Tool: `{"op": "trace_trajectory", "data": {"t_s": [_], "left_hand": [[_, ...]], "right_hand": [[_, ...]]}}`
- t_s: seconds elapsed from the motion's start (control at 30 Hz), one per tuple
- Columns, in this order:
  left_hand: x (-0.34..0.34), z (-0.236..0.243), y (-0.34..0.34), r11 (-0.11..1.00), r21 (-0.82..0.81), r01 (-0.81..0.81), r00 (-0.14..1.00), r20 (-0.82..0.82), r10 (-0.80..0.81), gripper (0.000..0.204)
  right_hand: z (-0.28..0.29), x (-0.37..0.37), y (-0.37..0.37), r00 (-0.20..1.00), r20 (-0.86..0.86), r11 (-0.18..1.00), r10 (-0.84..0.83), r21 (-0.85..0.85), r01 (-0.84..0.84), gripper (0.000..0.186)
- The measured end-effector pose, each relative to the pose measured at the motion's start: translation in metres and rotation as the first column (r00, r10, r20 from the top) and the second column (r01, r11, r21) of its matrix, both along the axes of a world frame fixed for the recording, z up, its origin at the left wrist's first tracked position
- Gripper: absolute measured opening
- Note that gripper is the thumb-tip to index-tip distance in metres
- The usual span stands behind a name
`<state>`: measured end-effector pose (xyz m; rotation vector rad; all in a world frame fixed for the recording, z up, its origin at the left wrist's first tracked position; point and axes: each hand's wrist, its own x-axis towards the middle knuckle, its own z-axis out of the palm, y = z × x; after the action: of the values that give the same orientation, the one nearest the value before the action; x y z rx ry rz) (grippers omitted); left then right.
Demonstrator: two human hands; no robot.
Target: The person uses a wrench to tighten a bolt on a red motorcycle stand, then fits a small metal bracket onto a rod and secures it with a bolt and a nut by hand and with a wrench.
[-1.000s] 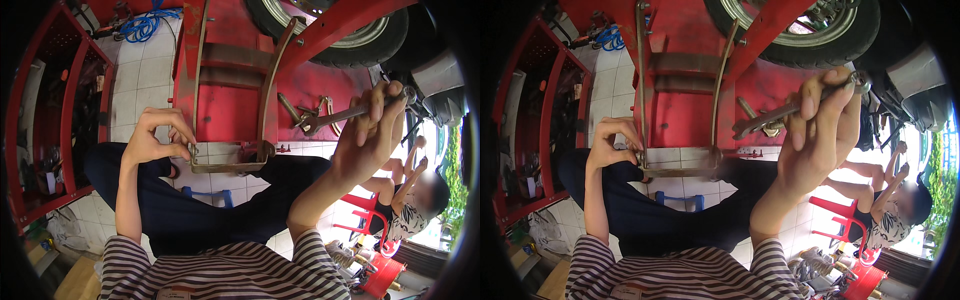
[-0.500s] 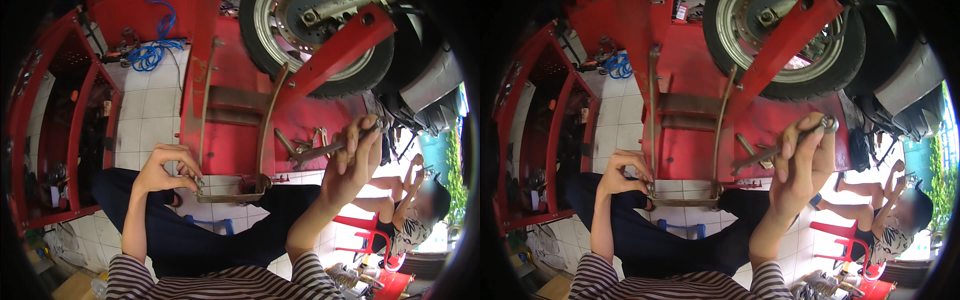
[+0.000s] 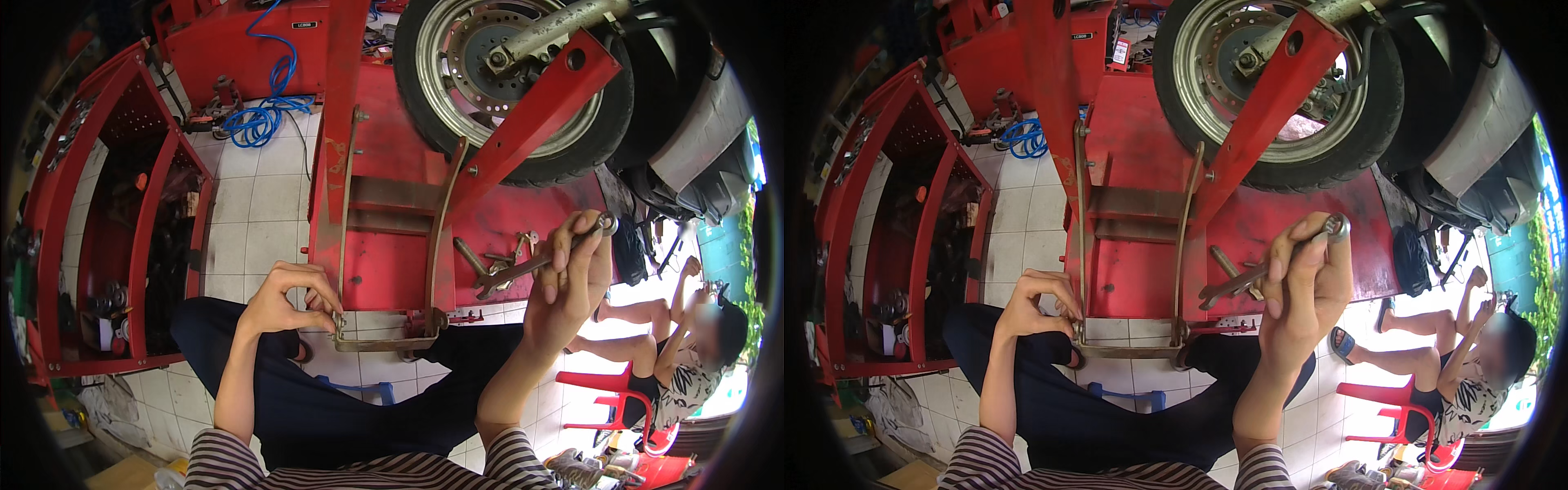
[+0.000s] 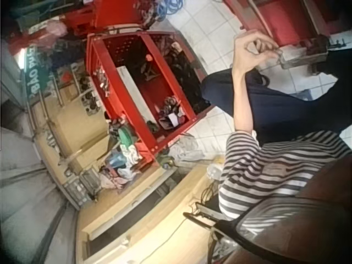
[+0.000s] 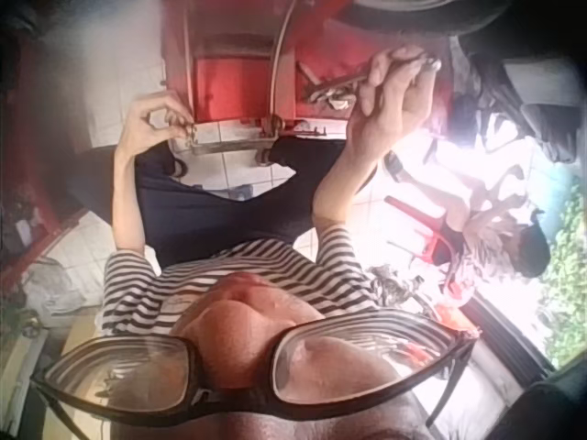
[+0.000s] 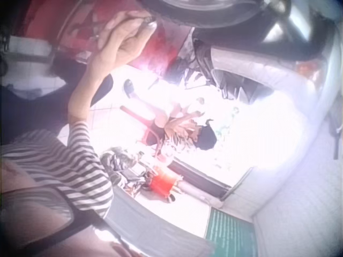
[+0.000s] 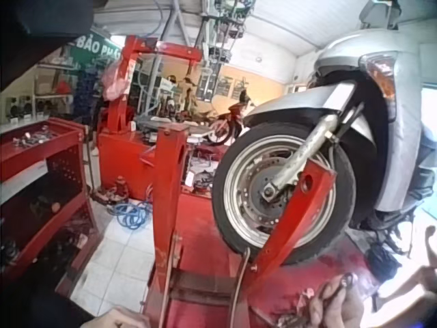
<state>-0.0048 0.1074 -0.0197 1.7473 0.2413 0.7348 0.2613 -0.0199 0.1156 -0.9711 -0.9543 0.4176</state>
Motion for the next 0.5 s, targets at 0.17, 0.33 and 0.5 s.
{"op": "trace_trajectory", "data": {"t_s": [0.17,0.33,0.5], "left_hand": [[0.0002,-0.0016,-0.0007,1.0,-0.006,-0.001,1.0,-0.006,0.001,0.024],[0.0004,0.0001,-0.0011,1.0,0.003,0.0,1.0,-0.008,0.0,0.023],[0.0008,-0.0004,-0.0007,1.0,-0.002,0.004,1.0,-0.005,-0.004,0.023]], "right_hand": [[-0.003,0.0041,-0.0014,0.994,0.023,0.992,0.108,0.063,-0.109,0.02],[-0.0023,0.0043,-0.002,0.994,0.032,0.993,0.1,0.067,-0.102,0.019],[0.0001,0.0018,-0.0021,0.999,0.01,0.999,0.037,0.013,-0.037,0.021]]}}
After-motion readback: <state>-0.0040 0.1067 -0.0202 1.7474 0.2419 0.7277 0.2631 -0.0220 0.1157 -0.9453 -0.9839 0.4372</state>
